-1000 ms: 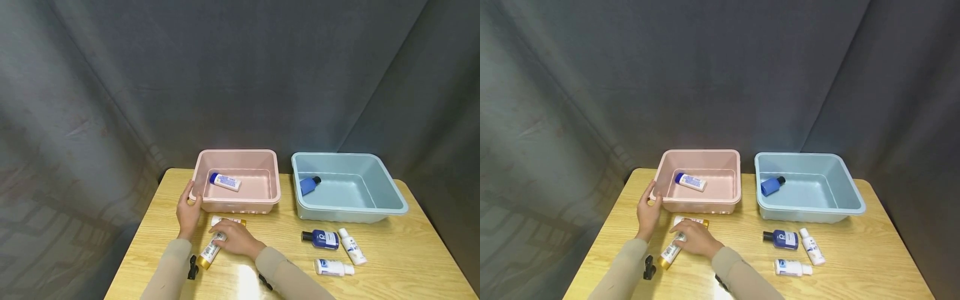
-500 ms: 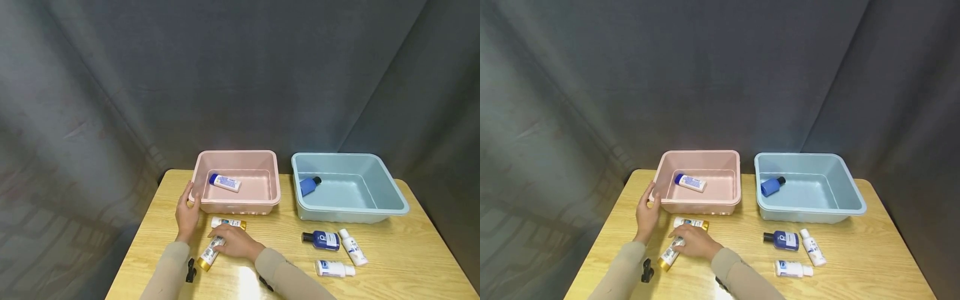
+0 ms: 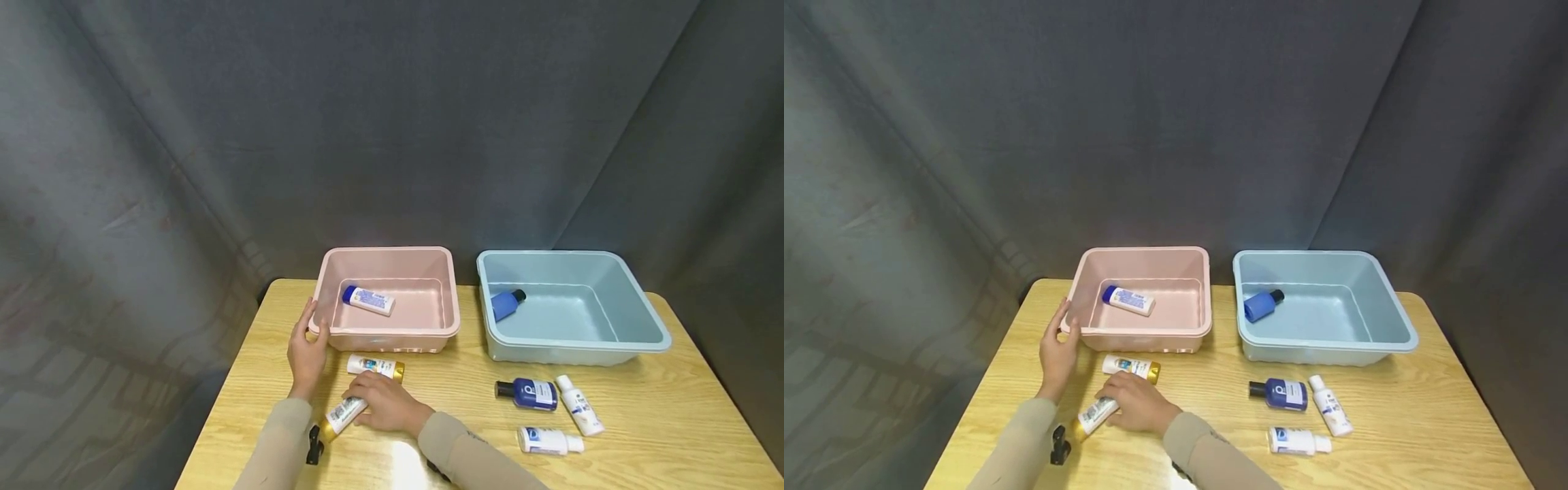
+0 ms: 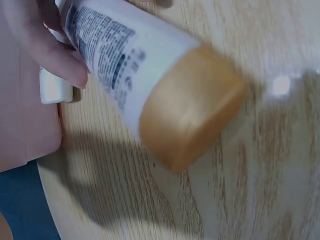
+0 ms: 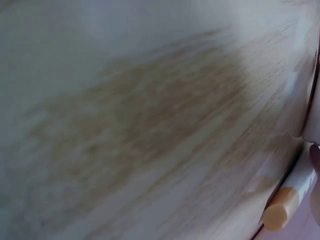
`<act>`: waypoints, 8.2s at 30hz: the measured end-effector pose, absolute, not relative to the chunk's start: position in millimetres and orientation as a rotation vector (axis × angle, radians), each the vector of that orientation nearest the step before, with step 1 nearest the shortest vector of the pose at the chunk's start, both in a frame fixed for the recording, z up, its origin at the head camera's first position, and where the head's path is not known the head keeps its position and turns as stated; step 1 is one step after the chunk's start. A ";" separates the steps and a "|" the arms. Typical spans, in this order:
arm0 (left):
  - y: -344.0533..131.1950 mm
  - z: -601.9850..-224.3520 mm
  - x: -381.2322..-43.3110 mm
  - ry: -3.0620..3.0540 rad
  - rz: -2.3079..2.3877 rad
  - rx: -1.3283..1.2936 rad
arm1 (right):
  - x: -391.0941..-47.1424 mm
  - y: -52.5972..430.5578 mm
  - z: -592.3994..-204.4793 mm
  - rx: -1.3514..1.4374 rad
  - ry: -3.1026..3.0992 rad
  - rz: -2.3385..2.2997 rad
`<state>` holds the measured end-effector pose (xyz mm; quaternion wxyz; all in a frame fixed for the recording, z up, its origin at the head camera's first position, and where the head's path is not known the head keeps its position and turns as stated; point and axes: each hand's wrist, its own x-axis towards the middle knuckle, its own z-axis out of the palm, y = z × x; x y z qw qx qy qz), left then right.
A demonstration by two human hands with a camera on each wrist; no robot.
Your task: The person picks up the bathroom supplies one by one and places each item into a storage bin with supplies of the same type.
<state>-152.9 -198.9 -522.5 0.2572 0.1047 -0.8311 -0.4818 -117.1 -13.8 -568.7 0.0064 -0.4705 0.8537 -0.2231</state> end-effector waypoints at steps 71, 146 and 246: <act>-193.6 -520.5 -153.1 -2.188 -1.419 0.312 | -92.8 30.3 -558.3 -1.180 2.837 -1.117; -193.0 -523.2 -152.2 -2.116 -1.456 0.295 | -108.7 84.6 -513.7 -1.750 2.996 -1.538; -190.5 -528.8 -156.9 -2.127 -1.433 0.344 | -203.8 69.0 -464.5 -0.692 3.040 -1.267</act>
